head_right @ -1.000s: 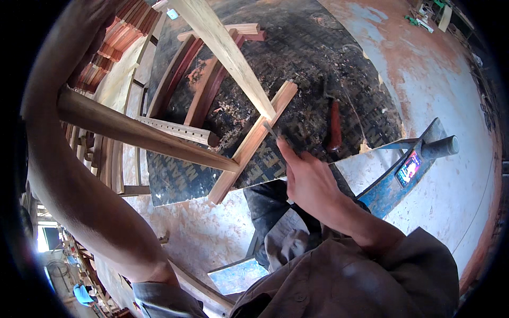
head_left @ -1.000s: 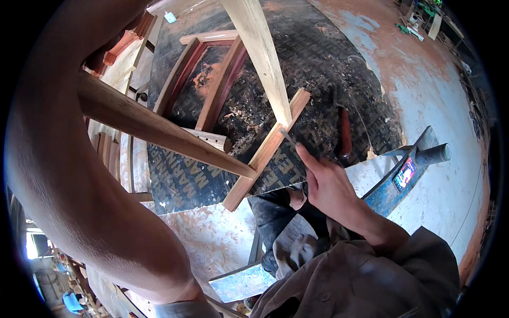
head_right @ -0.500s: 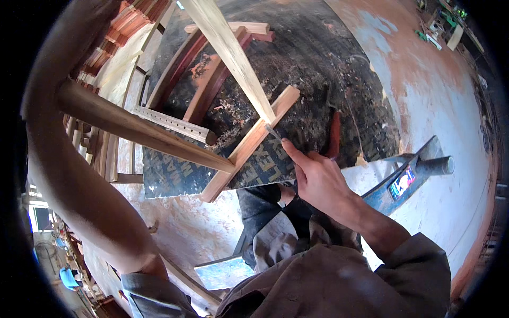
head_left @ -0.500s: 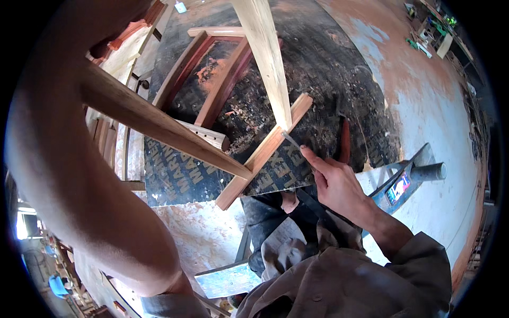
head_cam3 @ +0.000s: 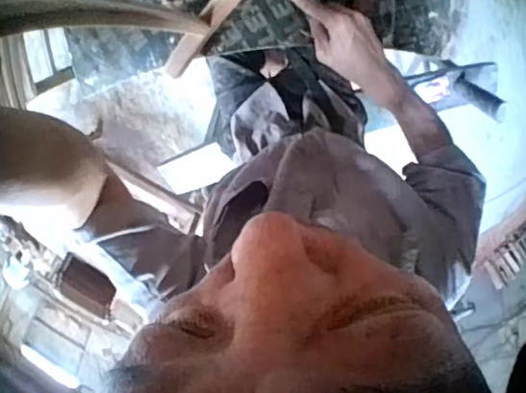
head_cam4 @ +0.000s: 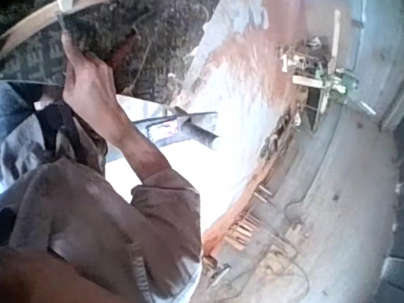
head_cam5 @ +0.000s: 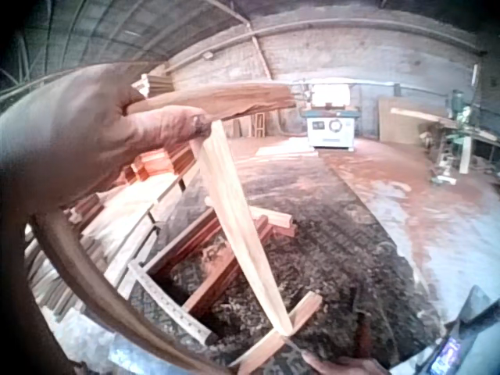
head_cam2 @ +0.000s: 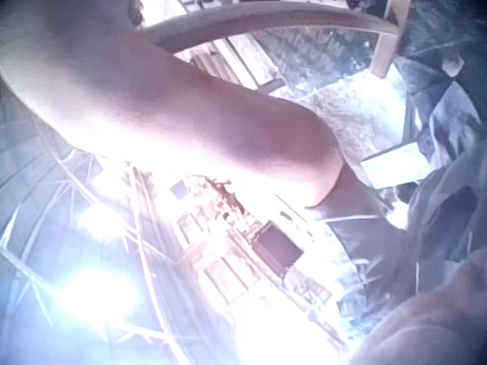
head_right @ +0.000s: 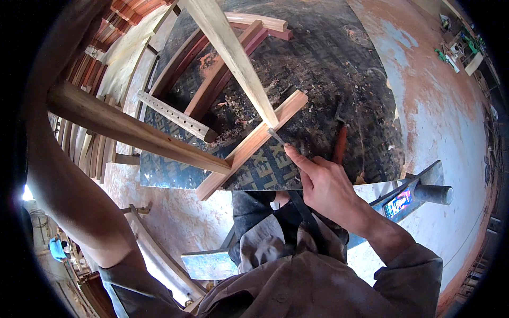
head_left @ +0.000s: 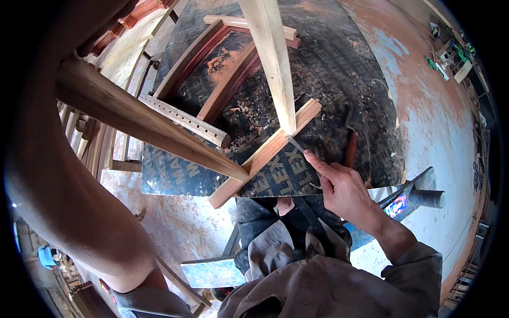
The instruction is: The person uses a chisel to shave and smooth the edges of wooden chair frames on a workbench. They repeatedly reposition the frames and scrape along the legs and crossbars, removing small wood shavings.
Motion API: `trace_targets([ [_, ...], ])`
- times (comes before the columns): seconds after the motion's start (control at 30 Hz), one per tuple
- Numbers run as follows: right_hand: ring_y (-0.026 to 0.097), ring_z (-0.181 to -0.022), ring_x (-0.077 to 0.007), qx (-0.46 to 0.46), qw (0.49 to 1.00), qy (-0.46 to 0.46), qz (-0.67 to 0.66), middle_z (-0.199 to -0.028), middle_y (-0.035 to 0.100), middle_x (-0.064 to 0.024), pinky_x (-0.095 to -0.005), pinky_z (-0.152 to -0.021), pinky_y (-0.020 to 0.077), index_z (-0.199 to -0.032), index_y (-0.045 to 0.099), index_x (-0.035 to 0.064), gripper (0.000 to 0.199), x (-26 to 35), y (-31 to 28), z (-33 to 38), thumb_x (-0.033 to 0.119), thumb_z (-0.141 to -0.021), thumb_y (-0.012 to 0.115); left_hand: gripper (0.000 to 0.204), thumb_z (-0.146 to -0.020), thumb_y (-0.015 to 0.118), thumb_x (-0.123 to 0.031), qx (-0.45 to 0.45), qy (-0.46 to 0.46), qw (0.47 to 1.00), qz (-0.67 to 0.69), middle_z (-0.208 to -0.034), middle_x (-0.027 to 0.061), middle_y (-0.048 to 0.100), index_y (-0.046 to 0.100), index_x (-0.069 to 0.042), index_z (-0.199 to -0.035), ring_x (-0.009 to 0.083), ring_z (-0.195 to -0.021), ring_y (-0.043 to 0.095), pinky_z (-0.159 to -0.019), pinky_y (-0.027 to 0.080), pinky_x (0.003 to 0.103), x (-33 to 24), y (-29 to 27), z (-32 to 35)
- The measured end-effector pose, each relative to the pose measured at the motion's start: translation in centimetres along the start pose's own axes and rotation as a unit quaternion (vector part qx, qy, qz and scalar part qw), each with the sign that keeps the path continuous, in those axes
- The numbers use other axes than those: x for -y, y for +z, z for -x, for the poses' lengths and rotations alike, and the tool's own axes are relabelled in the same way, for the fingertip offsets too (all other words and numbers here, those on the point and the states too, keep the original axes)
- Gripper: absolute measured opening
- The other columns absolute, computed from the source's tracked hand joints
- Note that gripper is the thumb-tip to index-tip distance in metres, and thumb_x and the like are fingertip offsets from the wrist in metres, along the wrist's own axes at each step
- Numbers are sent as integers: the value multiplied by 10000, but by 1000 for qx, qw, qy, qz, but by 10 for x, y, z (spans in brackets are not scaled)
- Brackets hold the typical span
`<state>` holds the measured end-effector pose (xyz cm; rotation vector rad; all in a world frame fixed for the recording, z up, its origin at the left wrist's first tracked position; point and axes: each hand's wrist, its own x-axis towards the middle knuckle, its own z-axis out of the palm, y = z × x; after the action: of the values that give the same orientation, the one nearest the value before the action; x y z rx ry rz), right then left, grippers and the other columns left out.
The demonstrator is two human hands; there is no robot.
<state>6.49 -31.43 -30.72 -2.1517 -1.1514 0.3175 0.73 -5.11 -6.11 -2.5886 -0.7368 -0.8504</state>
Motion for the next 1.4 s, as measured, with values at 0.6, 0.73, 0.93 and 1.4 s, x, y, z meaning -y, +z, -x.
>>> trace_targets([
  [0.6, 678, -777, -426, 4, 999, -42, -25, -843, 668, -229, -476, -696, 527, -1442, 609, 150, 543, -27, 2, -15, -34, -931, 599, 813, -827, 578, -829, 84, -30, 996, -7, -484, 20, 519, 738, -35, -749, 131, -443, 556, -433, 461, 353, -8, -14, -43],
  [0.73, 689, -793, -437, 29, 999, -12, -25, -879, 685, -246, -479, -717, 553, -1404, 637, 131, 491, -12, -11, -2, -3, -933, 613, 853, -832, 563, -836, -6, 99, 995, -27, -477, 57, 512, 693, -4, -695, 186, -451, 586, -491, 510, 384, -4, -9, -33],
  [0.93, 689, -795, -432, -16, 998, -53, -43, -837, 669, -238, -509, -698, 555, -1437, 612, 147, 548, -7, -7, -10, 0, -910, 635, 937, -843, 504, -867, 71, 24, 997, -7, -493, 130, 528, 647, 36, -636, 286, -520, 649, -582, 557, 462, 3, -9, -49],
  [1.4, 630, -718, -196, 23, 948, 141, -284, -789, 633, -62, -324, -705, 524, -1436, 636, 175, 429, -15, -6, -34, 48, -1029, 588, 852, -892, 573, -779, 96, 32, 995, 19, -739, 242, 705, 738, 46, -757, 352, -736, 734, -752, 589, 498, -2, -19, -44],
])
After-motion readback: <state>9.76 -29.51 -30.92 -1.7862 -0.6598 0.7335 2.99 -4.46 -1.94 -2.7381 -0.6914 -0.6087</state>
